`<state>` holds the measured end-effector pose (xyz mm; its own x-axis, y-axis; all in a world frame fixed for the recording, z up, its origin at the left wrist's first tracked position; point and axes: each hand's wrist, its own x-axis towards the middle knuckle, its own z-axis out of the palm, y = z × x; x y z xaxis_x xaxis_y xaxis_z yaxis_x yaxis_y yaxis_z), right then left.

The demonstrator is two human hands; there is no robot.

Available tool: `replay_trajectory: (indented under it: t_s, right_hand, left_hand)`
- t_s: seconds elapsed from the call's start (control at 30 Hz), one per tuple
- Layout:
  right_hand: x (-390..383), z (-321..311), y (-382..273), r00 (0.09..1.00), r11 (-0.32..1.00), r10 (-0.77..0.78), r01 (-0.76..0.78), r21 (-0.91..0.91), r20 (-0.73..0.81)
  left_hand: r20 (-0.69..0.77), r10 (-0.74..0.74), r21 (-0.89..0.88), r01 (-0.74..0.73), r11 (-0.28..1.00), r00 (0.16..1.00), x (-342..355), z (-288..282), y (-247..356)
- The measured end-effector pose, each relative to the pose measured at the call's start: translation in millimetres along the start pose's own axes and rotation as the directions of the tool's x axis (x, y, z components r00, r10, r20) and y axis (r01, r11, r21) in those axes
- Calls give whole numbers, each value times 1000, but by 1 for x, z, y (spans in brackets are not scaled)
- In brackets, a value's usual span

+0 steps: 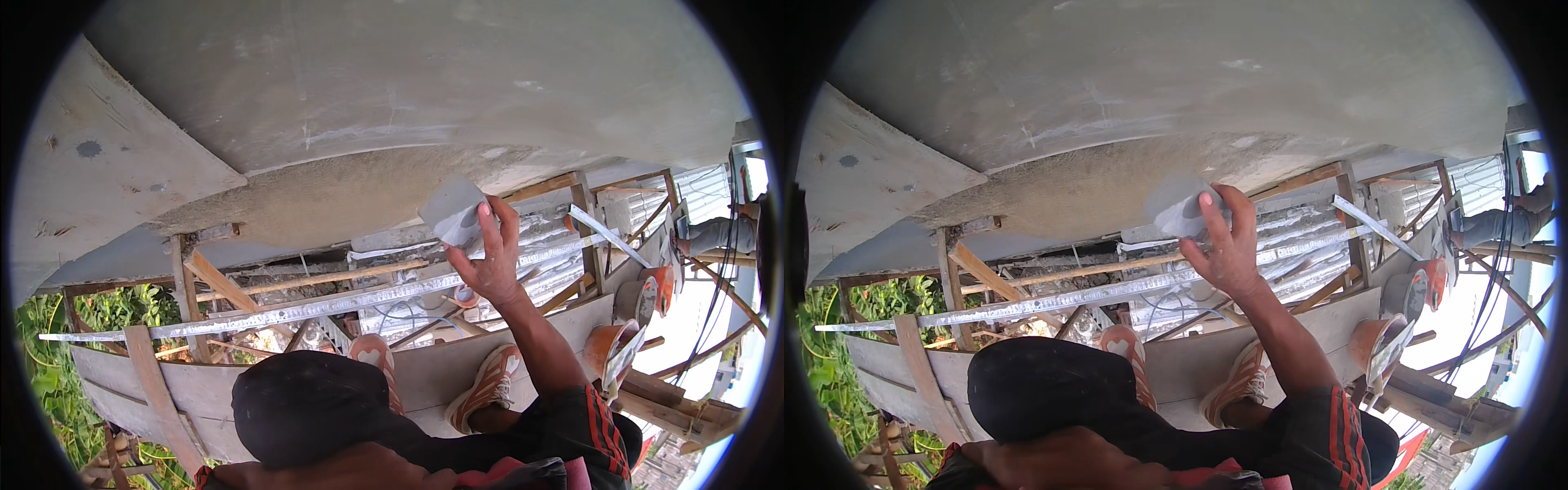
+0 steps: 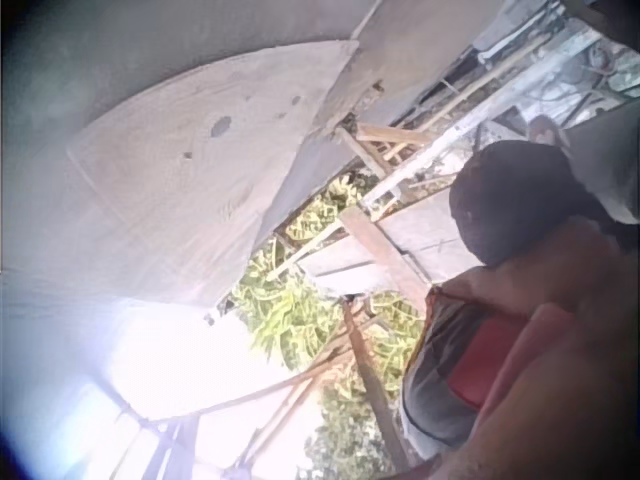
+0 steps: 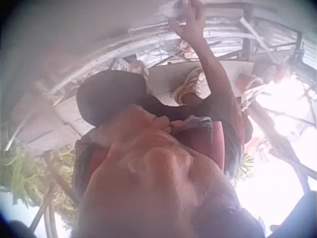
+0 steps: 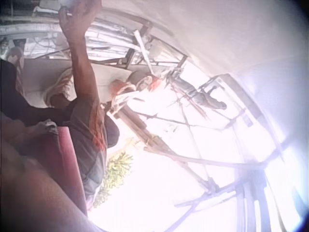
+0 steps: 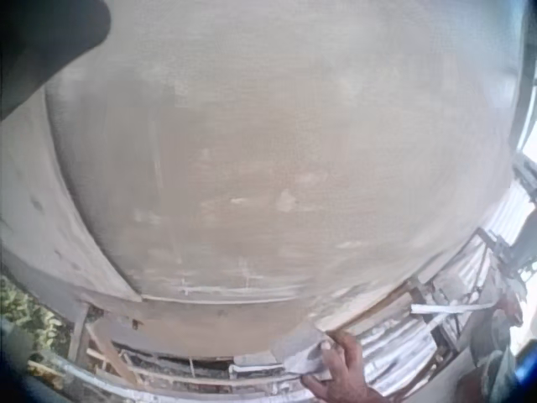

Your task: The person applies and smooths plaster on a wall using a brush, trowel, and float. They repeatedly scoop plaster from a bucket, spread it on the wall, and level the surface with a straightedge and float.

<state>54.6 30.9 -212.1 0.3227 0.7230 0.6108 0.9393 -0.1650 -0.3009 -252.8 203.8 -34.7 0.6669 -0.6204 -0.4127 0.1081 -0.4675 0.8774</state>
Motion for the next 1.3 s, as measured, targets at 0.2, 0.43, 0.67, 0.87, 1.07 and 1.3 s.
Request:
replay_trajectory:
  t_s: [0.2, 0.43, 0.67, 0.87, 1.07, 1.3]
  right_hand:
    - [27, 88, -33, 762, 901, 434, -375, 219, -481]
    - [73, 120, -63, 632, 845, 533, -435, 311, -563]
    - [65, 116, -81, 681, 832, 534, -319, 454, -501]
    - [78, 109, -79, 805, 933, 342, -230, 277, -485]
    - [72, 97, -48, 483, 749, 661, -377, 545, -574]
    - [75, 109, -88, 720, 850, 478, -234, 472, -504]
  left_hand:
    - [42, -182, -51, 184, 982, 982, 7, -2, 34]
    - [105, -347, -164, 360, 918, 932, 25, -1, 72]
    - [161, -519, -231, 543, 807, 839, 36, -3, 90]
    - [-111, -362, -71, 356, 932, 926, 43, 6, 84]
    - [-236, -481, 14, 498, 867, 845, 52, 4, 105]
    - [-264, -360, 45, 384, 922, 895, 44, 16, 83]
